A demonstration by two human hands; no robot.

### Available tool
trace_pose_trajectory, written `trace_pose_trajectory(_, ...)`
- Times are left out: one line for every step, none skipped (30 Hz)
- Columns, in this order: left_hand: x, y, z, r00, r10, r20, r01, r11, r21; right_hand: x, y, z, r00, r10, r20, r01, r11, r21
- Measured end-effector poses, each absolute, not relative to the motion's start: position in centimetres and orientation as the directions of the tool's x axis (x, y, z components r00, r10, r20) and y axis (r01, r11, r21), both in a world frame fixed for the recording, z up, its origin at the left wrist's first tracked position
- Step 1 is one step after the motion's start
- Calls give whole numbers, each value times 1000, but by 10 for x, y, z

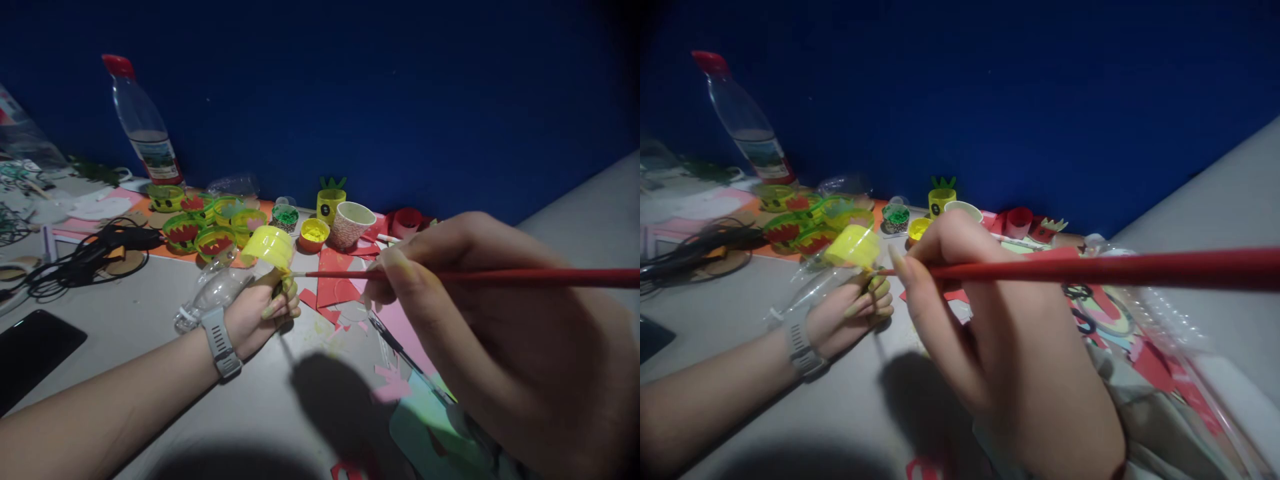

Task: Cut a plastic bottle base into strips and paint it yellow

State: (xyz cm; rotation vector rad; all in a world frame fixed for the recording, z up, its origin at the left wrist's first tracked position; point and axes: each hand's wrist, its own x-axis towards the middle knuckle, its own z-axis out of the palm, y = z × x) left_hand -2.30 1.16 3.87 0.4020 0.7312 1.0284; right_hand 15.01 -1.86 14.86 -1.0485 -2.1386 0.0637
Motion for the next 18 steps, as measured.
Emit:
trace_pose_trajectory(-23, 12, 40, 295, 875, -383, -622, 480, 618, 150, -18, 149, -390, 708, 589, 673, 656, -342)
trace_pose_trajectory(-23, 12, 40, 284, 875, -391, -625, 479, 617, 150, -18, 149, -386, 716, 581, 677, 648, -349)
trace_pose_trajectory(-24, 13, 38, 291, 877, -383, -628, 477, 615, 149, -19, 150, -377, 721, 581, 674, 644, -362)
trace_pose_trajectory(-26, 14, 36, 311, 880, -360, -634, 474, 611, 147, -19, 151, -362, 718, 594, 668, 644, -372)
trace_pose_trajectory(-27, 15, 33, 337, 882, -328, -641, 471, 606, 145, -19, 152, -335, 710, 619, 663, 645, -380)
trace_pose_trajectory(-29, 16, 30, 362, 883, -298, -648, 468, 600, 144, -20, 153, -313, 693, 649, 654, 653, -382)
trace_pose_trajectory(-30, 17, 28, 378, 884, -276, -653, 466, 597, 142, -20, 153, -306, 664, 683, 638, 675, -370)
trace_pose_trajectory(-30, 17, 26, 384, 885, -264, -656, 462, 596, 141, -20, 153, -310, 638, 705, 627, 695, -353)
trace_pose_trajectory(-30, 17, 26, 380, 889, -256, -660, 454, 598, 141, -21, 153, -325, 622, 712, 621, 708, -335)
trace_pose_trajectory(-29, 16, 26, 370, 893, -257, -660, 448, 604, 141, -20, 152, -347, 626, 699, 625, 710, -325)
trace_pose_trajectory(-28, 15, 28, 354, 894, -275, -653, 447, 612, 142, -20, 152, -372, 640, 672, 630, 705, -324)
trace_pose_trajectory(-26, 14, 30, 336, 894, -297, -644, 449, 620, 144, -20, 151, -387, 663, 641, 645, 691, -326)
trace_pose_trajectory(-24, 13, 32, 322, 891, -320, -635, 454, 625, 146, -19, 149, -389, 693, 608, 667, 667, -333)
trace_pose_trajectory(-23, 12, 34, 315, 888, -337, -628, 460, 628, 147, -19, 148, -388, 716, 581, 682, 647, -342)
trace_pose_trajectory(-22, 11, 35, 314, 884, -347, -623, 468, 627, 149, -19, 148, -392, 724, 568, 686, 641, -344)
trace_pose_trajectory(-22, 12, 35, 311, 881, -356, -620, 472, 627, 149, -19, 147, -391, 729, 562, 690, 636, -345)
trace_pose_trajectory(-22, 12, 34, 306, 881, -360, -618, 472, 629, 149, -20, 148, -381, 730, 568, 692, 633, -348)
trace_pose_trajectory(-24, 13, 33, 307, 882, -358, -616, 470, 632, 149, -20, 148, -361, 737, 572, 692, 623, -366)
